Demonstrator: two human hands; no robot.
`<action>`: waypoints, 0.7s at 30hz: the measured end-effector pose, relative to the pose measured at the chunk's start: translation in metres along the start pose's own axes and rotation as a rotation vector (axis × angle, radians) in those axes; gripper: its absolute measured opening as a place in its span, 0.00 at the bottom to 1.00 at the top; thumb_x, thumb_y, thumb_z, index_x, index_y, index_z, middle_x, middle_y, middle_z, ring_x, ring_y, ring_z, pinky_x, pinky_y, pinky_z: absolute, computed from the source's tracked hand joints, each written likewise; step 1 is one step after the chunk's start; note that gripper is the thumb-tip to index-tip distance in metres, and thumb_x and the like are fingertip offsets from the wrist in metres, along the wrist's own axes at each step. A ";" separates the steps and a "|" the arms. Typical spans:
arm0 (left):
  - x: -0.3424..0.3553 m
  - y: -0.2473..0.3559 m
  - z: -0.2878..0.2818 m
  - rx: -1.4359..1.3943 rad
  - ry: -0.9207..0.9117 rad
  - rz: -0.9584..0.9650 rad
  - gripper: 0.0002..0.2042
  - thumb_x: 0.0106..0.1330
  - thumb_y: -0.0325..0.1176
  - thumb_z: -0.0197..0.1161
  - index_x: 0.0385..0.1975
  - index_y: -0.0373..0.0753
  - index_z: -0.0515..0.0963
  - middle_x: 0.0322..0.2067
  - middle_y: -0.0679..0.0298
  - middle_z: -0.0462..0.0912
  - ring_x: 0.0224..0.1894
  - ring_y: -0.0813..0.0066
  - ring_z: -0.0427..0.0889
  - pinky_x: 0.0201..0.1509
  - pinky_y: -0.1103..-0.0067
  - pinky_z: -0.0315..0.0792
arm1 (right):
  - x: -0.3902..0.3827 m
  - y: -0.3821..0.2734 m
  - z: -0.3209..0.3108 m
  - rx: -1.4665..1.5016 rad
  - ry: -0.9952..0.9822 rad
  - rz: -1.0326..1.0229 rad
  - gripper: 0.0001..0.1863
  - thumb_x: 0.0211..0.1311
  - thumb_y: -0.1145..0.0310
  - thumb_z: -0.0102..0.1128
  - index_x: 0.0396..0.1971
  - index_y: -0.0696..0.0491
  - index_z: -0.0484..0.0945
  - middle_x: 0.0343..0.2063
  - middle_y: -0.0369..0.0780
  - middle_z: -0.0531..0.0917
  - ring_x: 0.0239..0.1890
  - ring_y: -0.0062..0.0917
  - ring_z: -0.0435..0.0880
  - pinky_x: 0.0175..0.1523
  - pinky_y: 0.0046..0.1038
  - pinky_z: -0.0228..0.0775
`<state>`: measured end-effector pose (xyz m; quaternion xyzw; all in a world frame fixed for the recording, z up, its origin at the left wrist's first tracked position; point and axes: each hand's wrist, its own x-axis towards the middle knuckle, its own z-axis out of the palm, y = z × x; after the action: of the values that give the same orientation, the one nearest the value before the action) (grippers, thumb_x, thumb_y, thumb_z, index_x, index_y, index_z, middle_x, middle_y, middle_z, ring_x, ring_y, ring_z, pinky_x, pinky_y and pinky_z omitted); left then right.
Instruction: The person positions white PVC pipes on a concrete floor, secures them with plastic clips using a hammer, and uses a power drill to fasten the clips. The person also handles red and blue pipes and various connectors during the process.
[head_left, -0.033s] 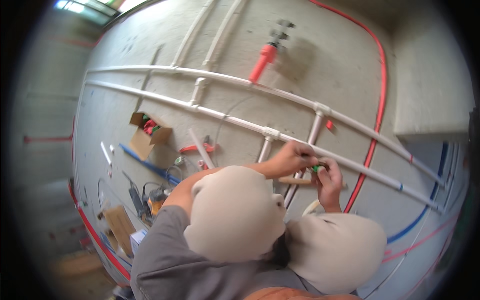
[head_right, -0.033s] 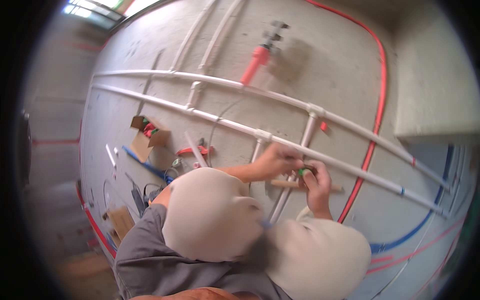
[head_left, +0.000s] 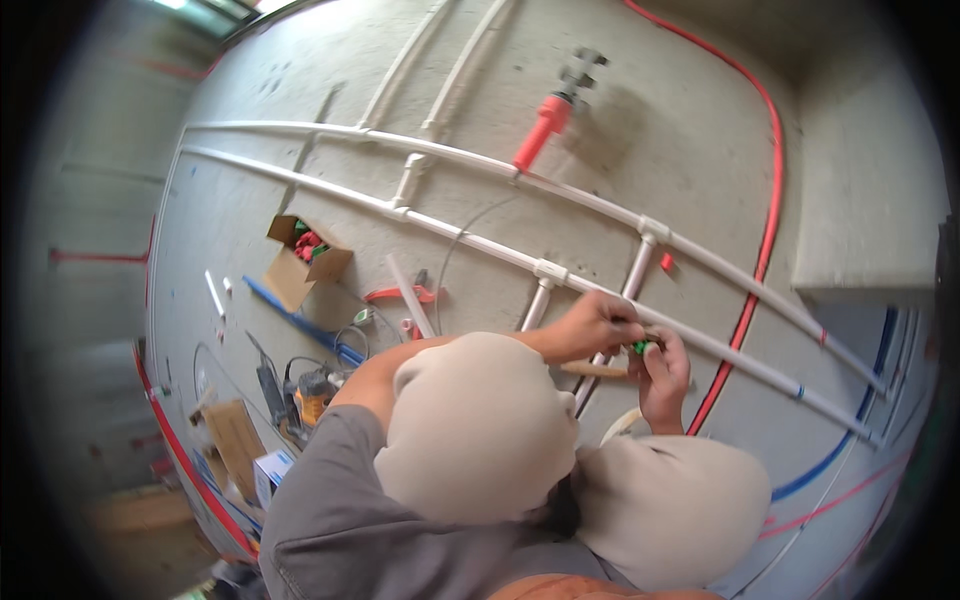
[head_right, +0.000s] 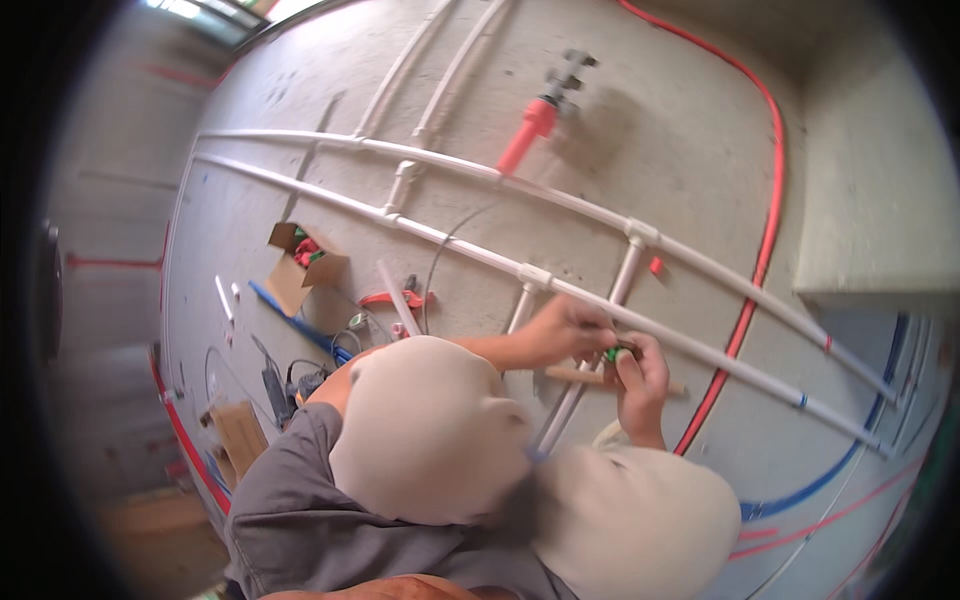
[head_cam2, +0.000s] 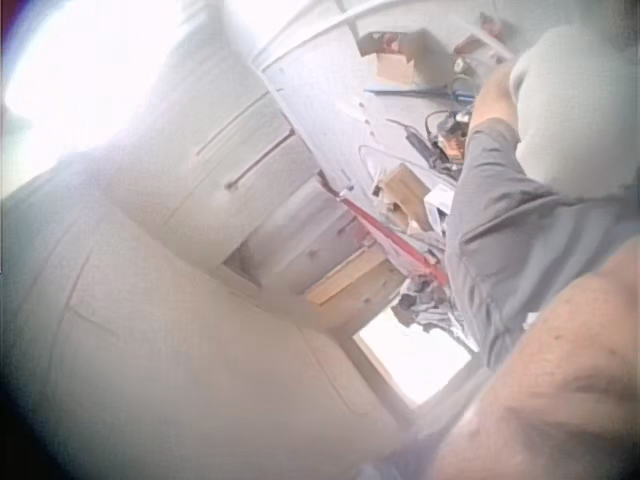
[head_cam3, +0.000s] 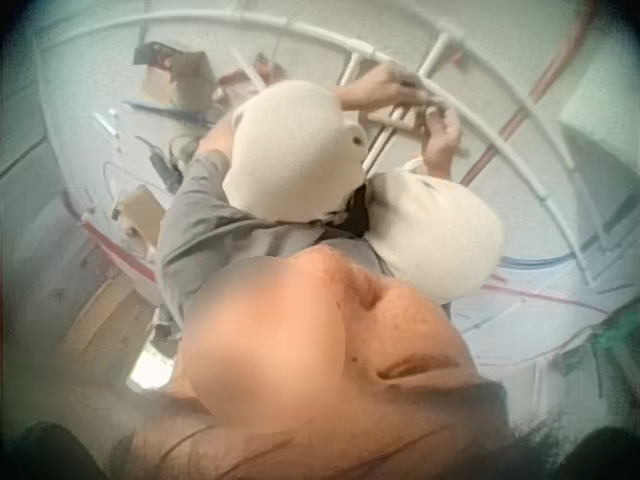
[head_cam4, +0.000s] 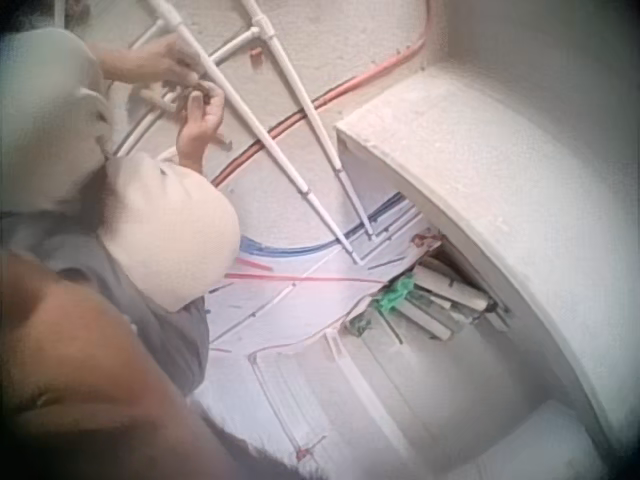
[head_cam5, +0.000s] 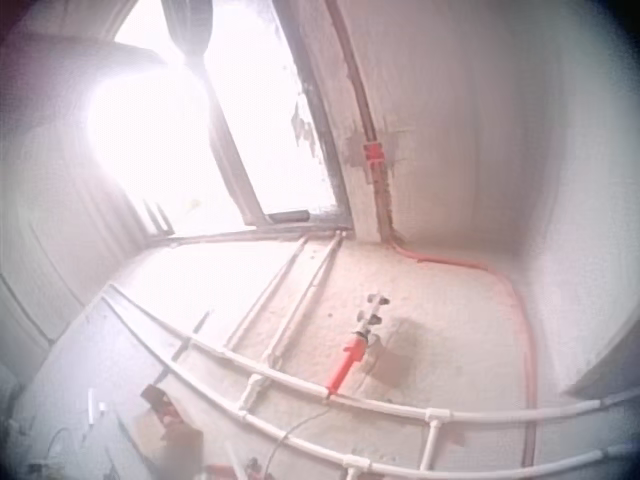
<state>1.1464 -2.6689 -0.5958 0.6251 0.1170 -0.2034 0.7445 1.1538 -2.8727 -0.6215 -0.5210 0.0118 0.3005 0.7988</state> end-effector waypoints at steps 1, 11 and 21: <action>0.001 0.002 0.001 0.013 -0.035 0.000 0.04 0.71 0.25 0.67 0.38 0.31 0.85 0.28 0.65 0.84 0.29 0.82 0.80 0.34 0.81 0.76 | 0.000 -0.002 0.001 0.014 0.010 -0.018 0.15 0.76 0.62 0.61 0.52 0.57 0.75 0.37 0.36 0.81 0.31 0.15 0.76 0.36 0.19 0.68; 0.005 -0.006 0.009 -0.152 -0.147 0.026 0.07 0.58 0.18 0.69 0.35 0.33 0.81 0.29 0.63 0.84 0.30 0.79 0.82 0.32 0.79 0.76 | -0.006 0.012 -0.006 0.074 0.144 -0.103 0.14 0.73 0.63 0.60 0.46 0.58 0.73 0.33 0.39 0.81 0.28 0.19 0.78 0.29 0.21 0.67; 0.001 -0.012 0.001 -0.259 -0.070 -0.030 0.06 0.58 0.16 0.67 0.34 0.31 0.82 0.28 0.62 0.84 0.28 0.75 0.82 0.33 0.78 0.76 | 0.002 0.008 0.004 0.238 0.016 0.057 0.14 0.74 0.66 0.56 0.51 0.60 0.71 0.42 0.44 0.81 0.43 0.31 0.84 0.51 0.35 0.80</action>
<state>1.1416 -2.6718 -0.6070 0.5145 0.1257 -0.2193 0.8194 1.1498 -2.8659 -0.6270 -0.4241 0.0688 0.3154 0.8461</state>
